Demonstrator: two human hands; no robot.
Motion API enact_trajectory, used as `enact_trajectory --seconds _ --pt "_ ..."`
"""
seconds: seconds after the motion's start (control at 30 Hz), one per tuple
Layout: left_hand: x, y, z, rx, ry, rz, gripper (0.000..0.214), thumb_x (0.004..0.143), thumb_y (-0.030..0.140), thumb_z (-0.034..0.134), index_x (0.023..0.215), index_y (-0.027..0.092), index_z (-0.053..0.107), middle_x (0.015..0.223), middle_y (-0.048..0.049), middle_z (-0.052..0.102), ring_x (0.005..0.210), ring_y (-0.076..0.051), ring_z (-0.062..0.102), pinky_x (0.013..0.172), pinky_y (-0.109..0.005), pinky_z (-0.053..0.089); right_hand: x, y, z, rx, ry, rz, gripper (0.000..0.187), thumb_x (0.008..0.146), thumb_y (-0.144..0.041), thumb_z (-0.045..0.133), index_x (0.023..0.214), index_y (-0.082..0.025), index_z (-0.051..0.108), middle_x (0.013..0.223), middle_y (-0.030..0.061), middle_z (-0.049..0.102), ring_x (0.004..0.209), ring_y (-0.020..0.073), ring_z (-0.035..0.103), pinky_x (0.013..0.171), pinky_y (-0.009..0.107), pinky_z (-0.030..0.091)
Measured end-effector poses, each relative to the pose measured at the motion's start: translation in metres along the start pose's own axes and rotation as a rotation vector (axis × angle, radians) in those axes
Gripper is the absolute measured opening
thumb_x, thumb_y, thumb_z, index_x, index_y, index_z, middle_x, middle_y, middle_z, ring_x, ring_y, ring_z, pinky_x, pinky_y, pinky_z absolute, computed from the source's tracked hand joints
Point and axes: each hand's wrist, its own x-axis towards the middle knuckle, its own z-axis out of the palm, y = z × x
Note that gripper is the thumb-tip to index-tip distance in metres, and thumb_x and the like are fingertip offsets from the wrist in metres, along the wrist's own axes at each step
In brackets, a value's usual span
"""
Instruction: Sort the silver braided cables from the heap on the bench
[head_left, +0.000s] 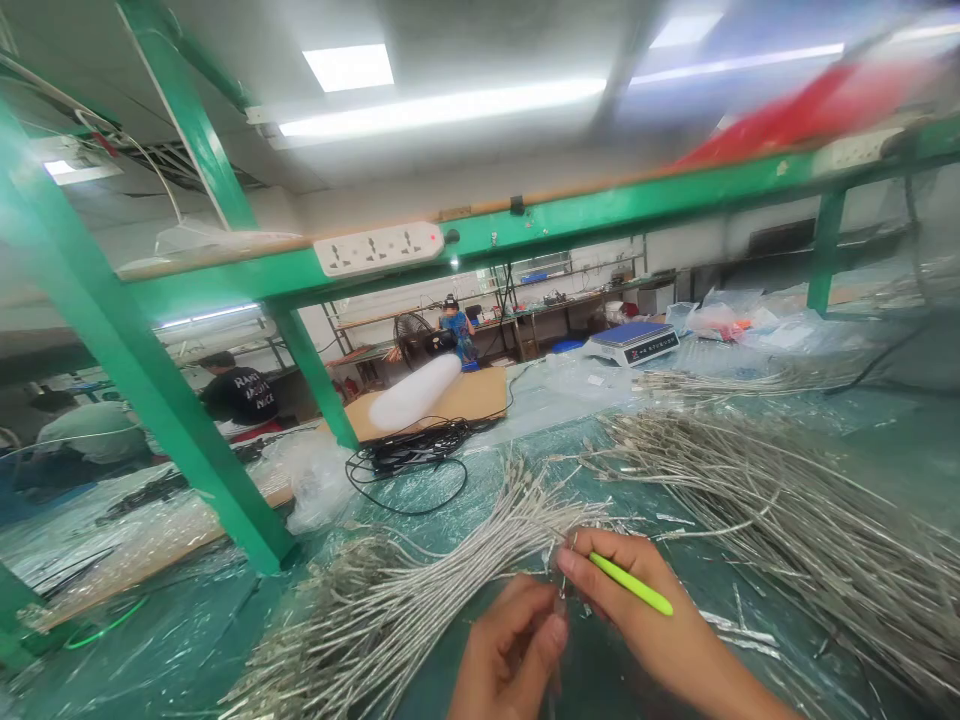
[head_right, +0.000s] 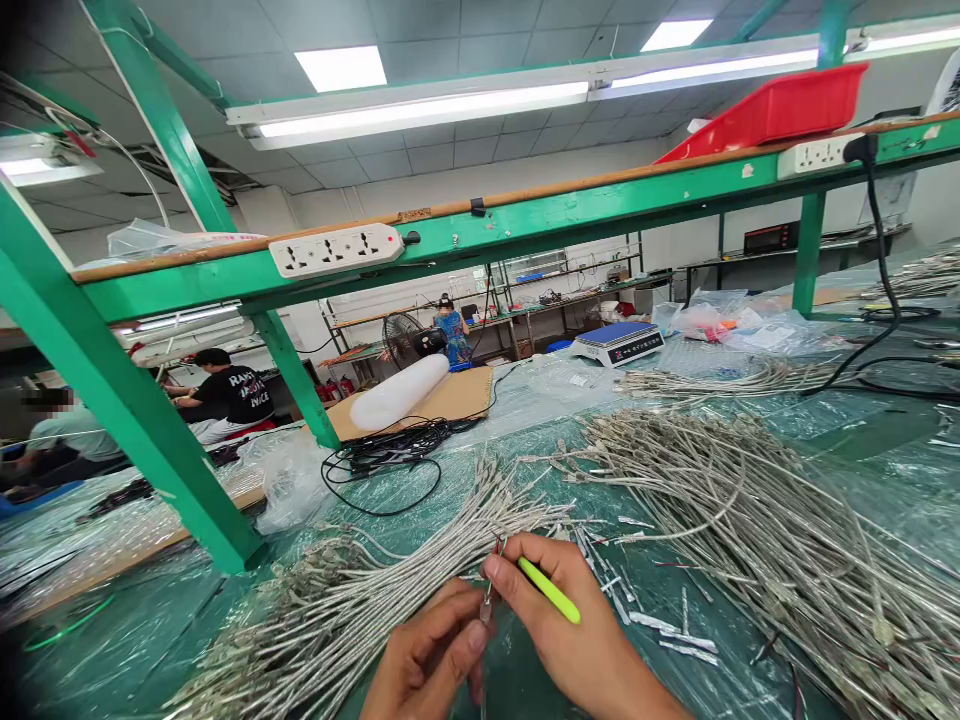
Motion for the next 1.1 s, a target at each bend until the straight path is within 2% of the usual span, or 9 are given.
enact_trajectory --seconds 0.1,0.3,0.4,0.47,0.53,0.6,0.7,0.8,1.1 --pt "0.000 0.006 -0.003 0.045 0.021 0.005 0.019 0.083 0.034 0.064 0.084 0.019 0.075 0.075 -0.0027 0.055 0.052 -0.012 0.049 0.046 -0.022 0.040 0.003 0.005 -0.001 0.071 0.004 0.086 0.045 0.086 -0.049 0.058 0.057 -0.019 0.041 0.052 -0.0078 0.033 0.050 0.0093 0.029 0.048 0.022 0.023" --pt "-0.001 0.018 -0.002 0.183 0.128 0.184 0.009 0.077 0.023 0.071 0.083 0.023 0.078 0.070 -0.0027 0.063 0.058 -0.015 0.054 0.055 -0.023 0.042 0.006 0.016 0.002 0.160 0.009 0.195 0.044 0.082 -0.053 0.061 0.058 -0.020 0.045 0.045 -0.0103 0.029 0.044 0.0080 0.022 0.043 0.022 0.016" --pt "-0.002 0.017 0.001 0.200 0.180 0.177 0.006 0.076 0.023 0.072 0.079 0.023 0.076 0.070 -0.0017 0.062 0.056 -0.014 0.053 0.054 -0.022 0.041 0.005 0.017 0.002 0.044 0.064 0.088 0.038 0.086 -0.047 0.059 0.062 -0.019 0.051 0.052 -0.0069 0.039 0.049 0.0101 0.036 0.048 0.022 0.028" --pt "-0.002 0.015 0.002 0.229 0.250 0.164 0.004 0.077 0.024 0.071 0.076 0.023 0.074 0.069 -0.0003 0.060 0.056 -0.014 0.052 0.053 -0.022 0.041 0.002 0.015 0.001 -0.093 0.187 -0.039 0.026 0.089 -0.041 0.058 0.076 -0.019 0.060 0.067 -0.0020 0.054 0.063 0.0142 0.050 0.060 0.024 0.039" --pt "-0.001 0.014 0.001 0.275 0.325 0.171 0.004 0.077 0.025 0.071 0.074 0.022 0.072 0.066 0.0014 0.056 0.054 -0.013 0.049 0.052 -0.022 0.039 -0.002 0.013 0.000 -0.229 0.281 -0.162 0.015 0.091 -0.034 0.057 0.093 -0.020 0.062 0.081 0.0015 0.060 0.074 0.0173 0.057 0.070 0.027 0.043" --pt "0.000 0.013 0.000 0.322 0.369 0.195 0.006 0.077 0.025 0.070 0.072 0.021 0.070 0.063 0.0025 0.053 0.051 -0.013 0.046 0.051 -0.022 0.036 -0.006 0.011 0.001 -0.333 0.264 -0.276 0.010 0.091 -0.028 0.057 0.097 -0.022 0.061 0.083 0.0029 0.061 0.076 0.0182 0.059 0.071 0.027 0.046" --pt "-0.001 0.012 -0.001 0.362 0.373 0.235 0.009 0.079 0.026 0.068 0.072 0.020 0.070 0.062 0.0028 0.051 0.050 -0.013 0.045 0.050 -0.023 0.035 -0.011 0.012 0.006 -0.426 0.138 -0.405 0.010 0.089 -0.022 0.057 0.099 -0.021 0.061 0.085 0.0048 0.063 0.076 0.0186 0.062 0.068 0.027 0.049" --pt "-0.002 0.013 0.001 0.377 0.360 0.261 0.009 0.082 0.026 0.065 0.077 0.020 0.070 0.064 0.0035 0.048 0.050 -0.013 0.044 0.049 -0.023 0.034 -0.012 0.016 0.009 -0.465 0.067 -0.451 0.014 0.089 -0.018 0.056 0.103 -0.019 0.059 0.084 0.0051 0.061 0.072 0.0171 0.062 0.064 0.026 0.051" --pt "-0.005 0.009 0.002 0.472 0.302 0.350 0.011 0.087 0.017 0.057 0.085 0.022 0.067 0.069 0.0031 0.049 0.052 -0.012 0.046 0.050 -0.023 0.035 -0.009 0.019 0.009 -0.573 0.089 -0.505 0.010 0.091 -0.015 0.053 0.094 -0.019 0.061 0.076 0.0039 0.059 0.065 0.0168 0.061 0.060 0.027 0.050"
